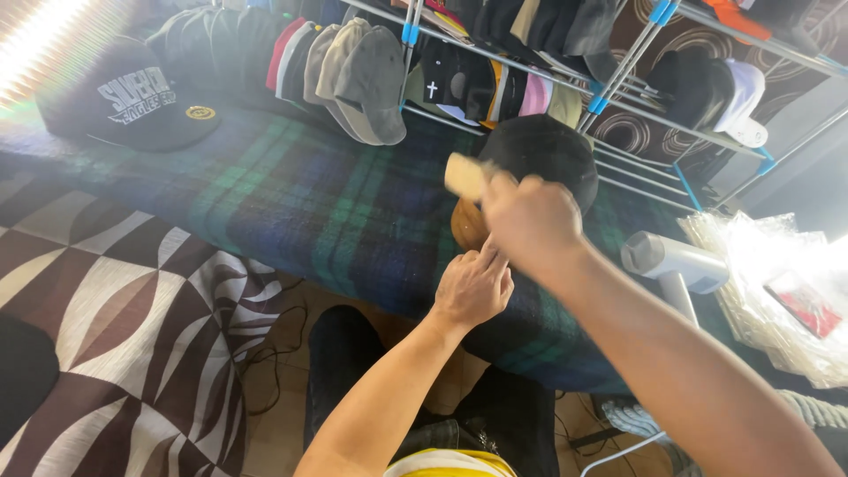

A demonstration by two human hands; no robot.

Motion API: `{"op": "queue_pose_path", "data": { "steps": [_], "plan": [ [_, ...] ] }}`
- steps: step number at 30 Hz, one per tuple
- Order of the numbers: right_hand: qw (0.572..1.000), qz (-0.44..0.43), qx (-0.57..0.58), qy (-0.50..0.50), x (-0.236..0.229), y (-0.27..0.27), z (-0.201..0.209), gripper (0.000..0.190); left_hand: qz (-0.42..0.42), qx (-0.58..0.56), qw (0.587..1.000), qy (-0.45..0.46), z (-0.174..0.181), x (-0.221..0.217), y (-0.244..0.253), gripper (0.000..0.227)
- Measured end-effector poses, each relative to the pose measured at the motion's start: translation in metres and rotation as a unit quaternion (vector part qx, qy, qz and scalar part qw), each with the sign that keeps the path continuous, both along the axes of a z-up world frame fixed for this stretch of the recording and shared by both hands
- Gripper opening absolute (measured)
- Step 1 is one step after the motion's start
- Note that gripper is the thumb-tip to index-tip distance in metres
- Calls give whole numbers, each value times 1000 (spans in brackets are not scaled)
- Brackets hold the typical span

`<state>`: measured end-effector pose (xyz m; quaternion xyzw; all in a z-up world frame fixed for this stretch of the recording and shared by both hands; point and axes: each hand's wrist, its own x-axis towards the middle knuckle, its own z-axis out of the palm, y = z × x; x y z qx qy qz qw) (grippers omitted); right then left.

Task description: Brushing a black baseball cap and using a hairdryer on it to remove lint or dry it

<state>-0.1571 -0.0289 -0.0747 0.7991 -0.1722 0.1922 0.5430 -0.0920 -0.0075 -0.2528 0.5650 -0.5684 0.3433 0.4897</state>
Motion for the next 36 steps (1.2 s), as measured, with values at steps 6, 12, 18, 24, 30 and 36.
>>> {"op": "queue_pose_path", "data": {
  "steps": [6, 12, 18, 24, 30, 36],
  "plan": [
    [990, -25, 134, 34, -10, 19, 16, 51, -5, -30, 999, -17, 13, 0, 14, 44],
    [968, 18, 222, 113, -23, 21, -5, 16, -83, -45, 994, -47, -36, 2, -28, 17],
    [993, -65, 77, -62, -34, -44, 83, 23, -69, -31, 997, 32, 20, 6, 18, 70],
    [866, -374, 333, -12, 58, -32, 98, 50, -118, 154, 981, 13, 21, 8, 19, 72],
    [959, -139, 247, -16, 106, -55, -16, 13, -80, 103, 991, 19, -1, 6, -3, 36],
    [919, -104, 377, 50, 35, 28, 22, 14, -85, 101, 991, 33, -25, 3, -27, 21]
  ]
}}
